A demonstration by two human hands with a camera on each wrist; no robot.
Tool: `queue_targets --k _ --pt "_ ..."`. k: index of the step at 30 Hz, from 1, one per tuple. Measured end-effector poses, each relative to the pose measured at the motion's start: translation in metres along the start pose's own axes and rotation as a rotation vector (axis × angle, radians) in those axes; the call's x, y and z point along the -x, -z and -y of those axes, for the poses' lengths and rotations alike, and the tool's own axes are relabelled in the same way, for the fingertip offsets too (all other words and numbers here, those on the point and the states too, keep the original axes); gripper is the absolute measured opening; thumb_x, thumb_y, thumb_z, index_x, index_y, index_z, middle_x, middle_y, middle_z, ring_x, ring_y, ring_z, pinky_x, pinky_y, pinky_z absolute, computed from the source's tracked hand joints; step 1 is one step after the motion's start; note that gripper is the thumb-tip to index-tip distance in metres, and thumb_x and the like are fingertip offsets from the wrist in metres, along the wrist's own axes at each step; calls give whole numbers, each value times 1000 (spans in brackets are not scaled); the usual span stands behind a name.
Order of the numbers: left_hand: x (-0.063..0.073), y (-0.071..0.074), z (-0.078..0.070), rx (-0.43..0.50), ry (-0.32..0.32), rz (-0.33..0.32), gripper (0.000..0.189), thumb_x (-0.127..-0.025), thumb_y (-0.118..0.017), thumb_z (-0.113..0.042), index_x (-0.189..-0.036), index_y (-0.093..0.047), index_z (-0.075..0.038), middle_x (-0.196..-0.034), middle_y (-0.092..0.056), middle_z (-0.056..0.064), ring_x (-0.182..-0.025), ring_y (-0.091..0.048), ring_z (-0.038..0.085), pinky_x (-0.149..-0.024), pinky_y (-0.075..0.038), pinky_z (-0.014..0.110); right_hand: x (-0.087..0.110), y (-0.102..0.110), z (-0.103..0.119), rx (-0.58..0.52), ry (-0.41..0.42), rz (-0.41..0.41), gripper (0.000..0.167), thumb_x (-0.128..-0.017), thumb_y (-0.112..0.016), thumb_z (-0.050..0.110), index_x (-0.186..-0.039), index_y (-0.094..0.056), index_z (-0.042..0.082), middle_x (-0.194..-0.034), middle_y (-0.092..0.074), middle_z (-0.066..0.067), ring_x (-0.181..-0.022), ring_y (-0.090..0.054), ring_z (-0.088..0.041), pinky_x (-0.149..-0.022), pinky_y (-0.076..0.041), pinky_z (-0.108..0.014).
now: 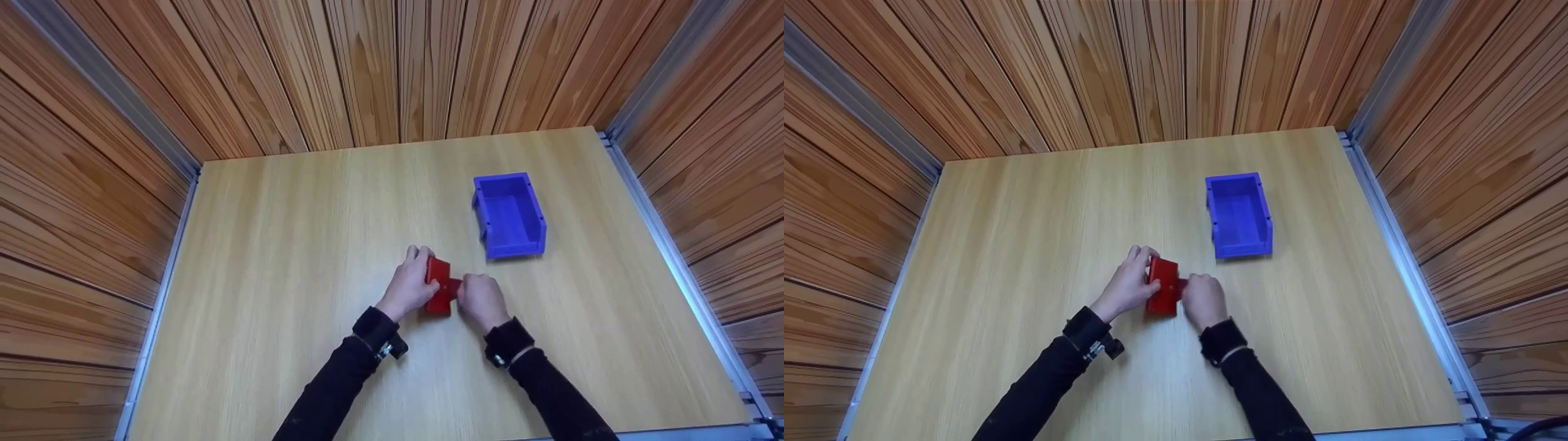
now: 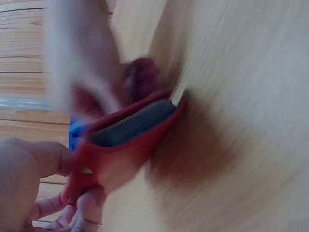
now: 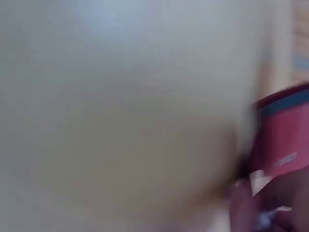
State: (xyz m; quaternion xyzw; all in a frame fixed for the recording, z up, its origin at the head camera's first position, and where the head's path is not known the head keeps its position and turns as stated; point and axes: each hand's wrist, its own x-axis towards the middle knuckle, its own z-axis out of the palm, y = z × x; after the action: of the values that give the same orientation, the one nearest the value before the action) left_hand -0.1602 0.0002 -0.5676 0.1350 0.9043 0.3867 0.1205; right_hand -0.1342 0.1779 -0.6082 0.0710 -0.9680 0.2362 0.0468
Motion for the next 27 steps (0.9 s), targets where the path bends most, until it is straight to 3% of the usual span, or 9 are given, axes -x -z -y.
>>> queue_targets --k 3,8,14,27 --pt "-1 1 3 6 28 11 49 -92 -73 -6 -135 -50 -10 -126 -52 9 -111 -67 27 -92 -58 39 0 3 -7 36 -35 1 25 -88 -62 -2 -64 -59 1 -58 -62 -15 -58 -64 -38 -55 -50 -49" --pt "-1 3 6 15 53 7 49 -93 -73 -6 -136 -50 -9 -126 -53 9 -112 -66 27 -93 -58 40 -3 6 -8 54 6 19 22 -90 -61 1 -68 -63 -2 -64 -67 -21 -61 -66 -43 -56 -51 -52" --pt "-2 4 12 37 64 17 47 -94 -72 -8 -136 -50 -10 -127 -53 8 -114 -64 24 -96 -57 40 -3 4 -10 58 -19 26 22 -90 -61 3 -69 -63 0 -66 -67 -21 -65 -67 -44 -60 -52 -54" --pt "0 8 29 -29 42 16 44 -94 -73 -11 -132 -52 -7 -124 -54 11 -100 -62 23 -89 -54 37 -4 1 -13 72 -16 25 23 -90 -61 3 -67 -62 1 -65 -67 -20 -63 -67 -43 -59 -51 -54"
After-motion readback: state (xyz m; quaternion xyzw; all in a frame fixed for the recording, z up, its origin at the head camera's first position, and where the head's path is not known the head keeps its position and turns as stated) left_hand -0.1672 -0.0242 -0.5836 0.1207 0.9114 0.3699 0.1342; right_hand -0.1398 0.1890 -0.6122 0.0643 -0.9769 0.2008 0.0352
